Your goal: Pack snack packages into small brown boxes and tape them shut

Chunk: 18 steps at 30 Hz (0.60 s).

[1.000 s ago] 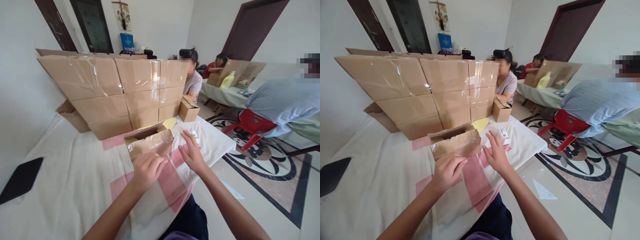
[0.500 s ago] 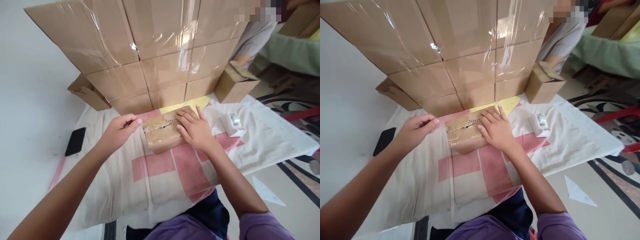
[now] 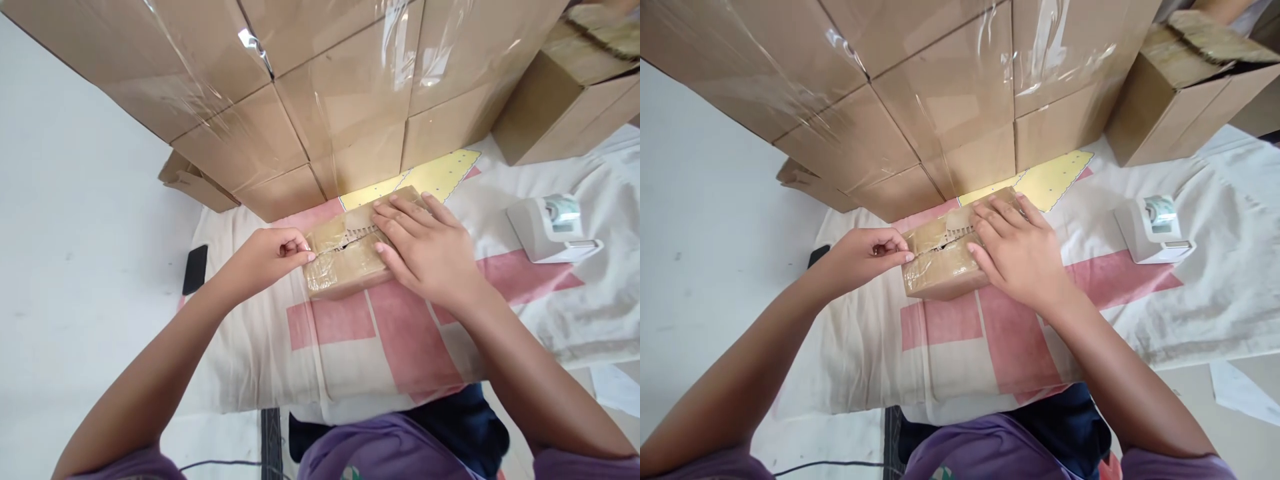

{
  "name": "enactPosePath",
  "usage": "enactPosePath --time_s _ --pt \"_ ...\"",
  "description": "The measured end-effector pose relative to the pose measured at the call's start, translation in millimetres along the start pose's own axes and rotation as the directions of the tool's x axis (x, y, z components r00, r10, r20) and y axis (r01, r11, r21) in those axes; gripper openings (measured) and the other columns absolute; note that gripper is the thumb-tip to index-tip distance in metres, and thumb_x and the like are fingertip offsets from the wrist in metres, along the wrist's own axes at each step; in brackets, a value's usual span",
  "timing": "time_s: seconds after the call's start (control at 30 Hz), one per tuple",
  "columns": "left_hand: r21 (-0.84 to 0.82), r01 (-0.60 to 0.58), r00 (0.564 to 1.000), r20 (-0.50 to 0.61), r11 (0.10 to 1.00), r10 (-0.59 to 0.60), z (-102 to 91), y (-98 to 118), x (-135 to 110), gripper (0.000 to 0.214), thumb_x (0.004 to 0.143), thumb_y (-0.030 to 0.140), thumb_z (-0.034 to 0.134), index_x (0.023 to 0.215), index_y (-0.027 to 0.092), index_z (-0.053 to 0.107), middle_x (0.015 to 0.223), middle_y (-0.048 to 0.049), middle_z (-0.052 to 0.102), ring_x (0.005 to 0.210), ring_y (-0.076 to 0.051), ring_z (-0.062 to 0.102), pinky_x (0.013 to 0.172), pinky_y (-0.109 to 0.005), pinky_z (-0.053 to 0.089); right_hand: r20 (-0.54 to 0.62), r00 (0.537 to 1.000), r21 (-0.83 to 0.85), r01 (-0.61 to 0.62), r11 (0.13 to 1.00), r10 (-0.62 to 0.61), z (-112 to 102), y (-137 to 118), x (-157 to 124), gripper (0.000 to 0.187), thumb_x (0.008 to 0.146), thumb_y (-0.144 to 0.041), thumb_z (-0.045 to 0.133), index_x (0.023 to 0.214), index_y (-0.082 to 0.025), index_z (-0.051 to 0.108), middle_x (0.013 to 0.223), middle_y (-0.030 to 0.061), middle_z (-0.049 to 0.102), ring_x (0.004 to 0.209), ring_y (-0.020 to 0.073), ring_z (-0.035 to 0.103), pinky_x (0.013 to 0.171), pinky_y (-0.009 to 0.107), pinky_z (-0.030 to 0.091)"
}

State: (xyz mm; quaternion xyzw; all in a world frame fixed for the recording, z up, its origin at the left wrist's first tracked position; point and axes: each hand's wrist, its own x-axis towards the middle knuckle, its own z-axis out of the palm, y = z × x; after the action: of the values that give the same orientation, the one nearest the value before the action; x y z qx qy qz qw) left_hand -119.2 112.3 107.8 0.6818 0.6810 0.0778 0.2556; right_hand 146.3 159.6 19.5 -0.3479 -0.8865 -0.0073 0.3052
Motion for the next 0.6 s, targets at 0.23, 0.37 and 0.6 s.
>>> enactPosePath --time_s 0.23,0.37,0.6 --pt "0.204 0.065 0.998 -0.009 0.977 -0.064 -6.4 -6 10 0.045 0.08 0.058 0.069 0.113 0.028 0.064 0.074 0.0038 0.055 0.066 -0.016 0.052 0.059 -0.028 0.035 0.013 1.0 0.007 -0.001 1.0 0.001 -2 -1 1 0.042 0.104 -0.032 0.041 0.135 -0.013 0.062 0.146 0.0116 0.061 0.137 0.0333 0.053 0.117 0.056 0.034" --pt "-0.04 0.062 0.994 0.093 0.997 -0.058 -3.5 -20 18 0.057 0.082 0.065 0.064 0.126 0.029 0.061 0.105 -0.0026 0.064 0.088 -0.02 0.058 0.073 -0.031 0.044 -0.005 1.0 0.013 0.0 1.0 0.0 -1 -1 0 0.041 0.104 -0.032 0.041 0.134 -0.014 0.063 0.144 0.0111 0.062 0.136 0.0334 0.054 0.116 0.056 0.034" --pt "-0.359 0.102 0.981 0.188 0.928 -0.035 16.3 -27 5 0.06 0.087 0.051 0.065 0.142 0.033 0.047 0.13 -0.0047 0.059 0.105 -0.019 0.06 0.071 -0.026 0.044 -0.034 0.999 -0.007 -0.019 1.0 0.019 1 -2 -4 0.039 0.105 -0.034 0.038 0.131 -0.018 0.063 0.144 0.0086 0.063 0.136 0.0332 0.055 0.118 0.059 0.03"
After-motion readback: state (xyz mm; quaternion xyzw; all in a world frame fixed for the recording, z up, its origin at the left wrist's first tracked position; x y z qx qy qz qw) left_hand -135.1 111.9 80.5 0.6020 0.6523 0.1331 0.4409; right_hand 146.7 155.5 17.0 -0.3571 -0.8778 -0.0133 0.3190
